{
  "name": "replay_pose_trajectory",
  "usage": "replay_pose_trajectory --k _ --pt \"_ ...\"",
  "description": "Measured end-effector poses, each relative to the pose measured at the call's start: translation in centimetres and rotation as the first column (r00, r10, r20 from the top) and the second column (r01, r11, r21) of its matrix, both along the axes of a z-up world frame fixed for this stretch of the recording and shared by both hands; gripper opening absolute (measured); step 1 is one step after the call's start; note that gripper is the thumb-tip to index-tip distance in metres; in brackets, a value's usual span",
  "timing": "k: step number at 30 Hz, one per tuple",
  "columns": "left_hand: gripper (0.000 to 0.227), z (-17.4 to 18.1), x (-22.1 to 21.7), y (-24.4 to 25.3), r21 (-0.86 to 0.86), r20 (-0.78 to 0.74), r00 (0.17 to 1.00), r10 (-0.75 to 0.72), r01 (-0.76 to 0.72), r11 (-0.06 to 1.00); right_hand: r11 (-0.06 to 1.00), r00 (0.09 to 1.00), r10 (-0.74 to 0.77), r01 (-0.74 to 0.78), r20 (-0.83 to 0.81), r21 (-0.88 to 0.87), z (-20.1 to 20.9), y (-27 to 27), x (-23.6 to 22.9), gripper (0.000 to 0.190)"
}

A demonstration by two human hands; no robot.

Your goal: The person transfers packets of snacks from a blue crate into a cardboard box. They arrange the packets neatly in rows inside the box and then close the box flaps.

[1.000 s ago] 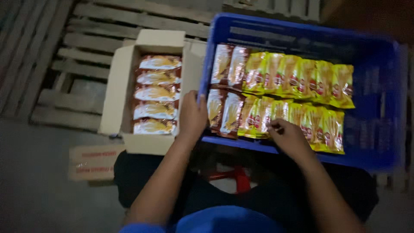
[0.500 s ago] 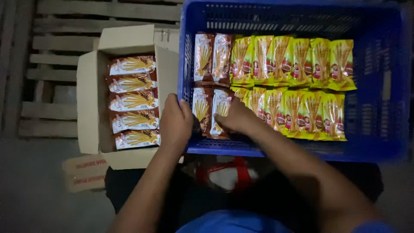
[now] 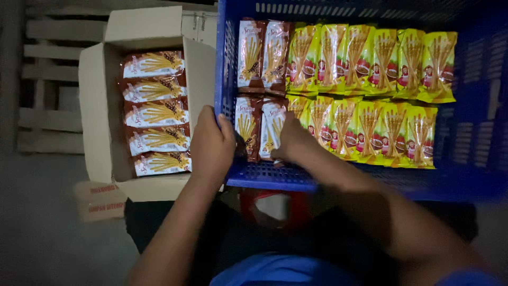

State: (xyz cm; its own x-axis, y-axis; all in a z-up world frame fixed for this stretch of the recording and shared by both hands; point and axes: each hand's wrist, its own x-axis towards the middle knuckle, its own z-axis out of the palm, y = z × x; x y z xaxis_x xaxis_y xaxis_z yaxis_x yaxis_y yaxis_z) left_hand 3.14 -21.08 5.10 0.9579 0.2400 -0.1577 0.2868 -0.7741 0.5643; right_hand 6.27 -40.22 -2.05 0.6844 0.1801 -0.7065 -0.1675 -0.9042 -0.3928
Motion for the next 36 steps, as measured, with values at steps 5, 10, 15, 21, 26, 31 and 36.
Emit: replay_pose_trajectory --k 5,10,15,21,26,31,36 --pt "0.027 -0.1 0.2 0.1 -0.025 -0.015 1.0 0.01 -0.011 1.0 0.989 0.998 -0.042 0.048 0.048 -0.143 1.9 -1.8 1.3 0.091" --pt "0.03 0.9 -0.1 -0.2 -0.036 -0.021 1.0 0.013 -0.013 0.999 0.982 0.991 -0.01 0.035 0.135 -0.186 2.9 -4.4 2.2 0.078" --pt "0.03 -1.2 0.2 0.7 -0.03 -0.021 1.0 -0.013 0.012 0.999 0.991 0.935 0.13 -0.111 0.33 -0.075 6.2 -7.1 1.4 0.062" --pt "0.028 -0.4 0.2 0.0 0.016 -0.014 1.0 0.02 -0.02 1.0 0.972 0.827 -0.087 -0.051 0.556 0.228 6.4 -12.1 -2.9 0.059" --pt "0.025 -1.7 0.4 0.4 -0.079 0.161 0.987 0.006 0.007 0.997 0.962 0.764 -0.076 -0.112 0.641 0.247 10.0 -12.9 -6.7 0.059" --pt "0.035 -3.9 -0.9 1.1 -0.04 0.608 0.793 -0.033 0.072 0.997 0.939 0.649 0.001 -0.263 0.761 0.223 9.3 -13.7 -8.9 0.061" --pt "0.037 -0.9 -3.6 -0.1 -0.234 0.738 0.64 -0.214 0.54 0.808 0.906 0.667 0.027 -0.33 0.745 0.263 9.5 -12.5 -10.0 0.062"
